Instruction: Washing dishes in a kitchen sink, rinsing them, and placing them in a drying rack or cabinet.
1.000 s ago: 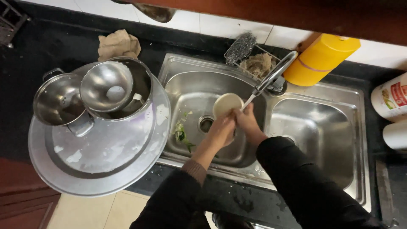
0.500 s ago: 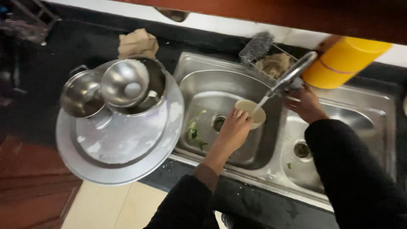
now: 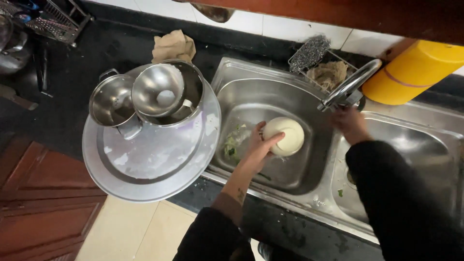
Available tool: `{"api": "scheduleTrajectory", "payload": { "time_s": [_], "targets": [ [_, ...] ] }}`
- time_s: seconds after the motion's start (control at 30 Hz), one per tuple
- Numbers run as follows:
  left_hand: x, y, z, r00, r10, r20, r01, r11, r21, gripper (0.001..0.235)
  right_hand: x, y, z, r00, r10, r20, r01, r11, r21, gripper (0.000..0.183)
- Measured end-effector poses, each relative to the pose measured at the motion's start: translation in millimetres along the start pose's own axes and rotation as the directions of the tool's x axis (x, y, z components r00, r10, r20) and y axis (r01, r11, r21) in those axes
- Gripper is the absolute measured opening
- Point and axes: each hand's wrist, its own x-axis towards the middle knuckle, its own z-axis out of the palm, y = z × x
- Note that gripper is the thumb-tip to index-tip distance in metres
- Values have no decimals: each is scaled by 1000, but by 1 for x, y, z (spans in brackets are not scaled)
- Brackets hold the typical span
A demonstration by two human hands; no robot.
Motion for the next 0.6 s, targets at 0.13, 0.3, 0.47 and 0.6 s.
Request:
{"api": "scheduleTrajectory", "payload": {
  "time_s": [0.13,0.3,0.47,0.6],
  "targets": [
    [-2,13,-11,1000,-24,-6,24,998,-54,125,-116,6,76,935,103,340,-128,990,51,70],
    [8,-7,-38,999,14,-33,-3,943,334,104,-185,16,105,945,96,312,-67,993,-101,72],
    [9,5,-69,939,302,163,-332,682,652,107,-176,25,101,941,-106,322,268,814,-515,62],
    [-9,11,-82,860,391,327,-437,236,868,108,-120,14,66,954,-138,267,283,709,-646,73]
  ]
}}
